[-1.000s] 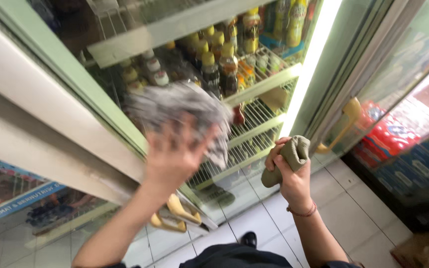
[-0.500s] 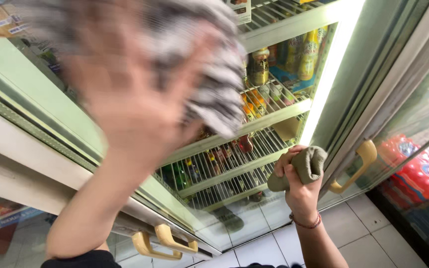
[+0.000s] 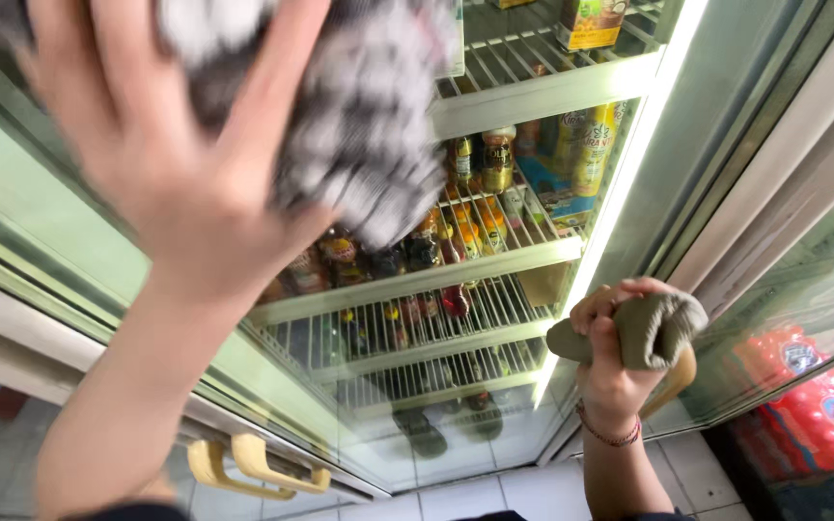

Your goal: The person wipes the glass doors of a commercial refrigerator with a cloth. They then retrieve a spray bottle, apply cleaner to the glass, and continue wiping the surface to remove smudges.

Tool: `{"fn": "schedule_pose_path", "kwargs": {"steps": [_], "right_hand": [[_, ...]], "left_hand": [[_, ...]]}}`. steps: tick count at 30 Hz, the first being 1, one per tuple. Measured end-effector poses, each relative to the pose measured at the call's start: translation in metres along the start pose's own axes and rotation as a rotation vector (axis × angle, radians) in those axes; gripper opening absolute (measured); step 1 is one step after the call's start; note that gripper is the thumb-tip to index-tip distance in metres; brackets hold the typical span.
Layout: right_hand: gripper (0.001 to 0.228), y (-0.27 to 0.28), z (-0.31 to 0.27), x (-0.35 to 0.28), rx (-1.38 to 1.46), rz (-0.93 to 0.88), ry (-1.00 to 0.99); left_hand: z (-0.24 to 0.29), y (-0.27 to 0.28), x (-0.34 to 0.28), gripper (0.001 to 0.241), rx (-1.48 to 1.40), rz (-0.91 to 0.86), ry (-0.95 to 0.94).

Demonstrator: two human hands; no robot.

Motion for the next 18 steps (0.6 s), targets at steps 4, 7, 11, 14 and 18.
{"fn": "schedule_pose_path", "kwargs": {"steps": [4,7,11,14,18], "right_hand": [[0.044,0.018,0.004,0.025,0.046,-0.063,-0.107],[0.05,0.033,0.0,0.041,0.047,-0.093,-0.09],[0.048,0.058,-0.005,0.053,0.074,-0.082,-0.06],[0.046,0.072,-0.003,0.06,0.141,-0.077,-0.088],[0.048,0.084,-0.003,0.061,0.149,-0.089,-0.086]], "left_hand": [[0.135,-0.05,0.028,0.056,0.096,0.035,-0.28],[0.206,-0.066,-0.035,0.034,-0.013,-0.145,-0.46],[0.208,-0.068,-0.083,0.025,-0.093,-0.168,-0.583],[0.137,-0.07,-0.027,0.042,0.242,-0.058,-0.27],[0.078,-0.03,0.061,0.05,0.224,0.107,-0.017]]}}
Point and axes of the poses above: each hand's wrist, its own x-axis towards the middle knuckle, its own y-axis out of the back of the hand, z = x × y, the point moved 10 cm from there along x, towards the middle knuckle, and after that the axes turned 5 degrees about -z, right-handed, at the moved point
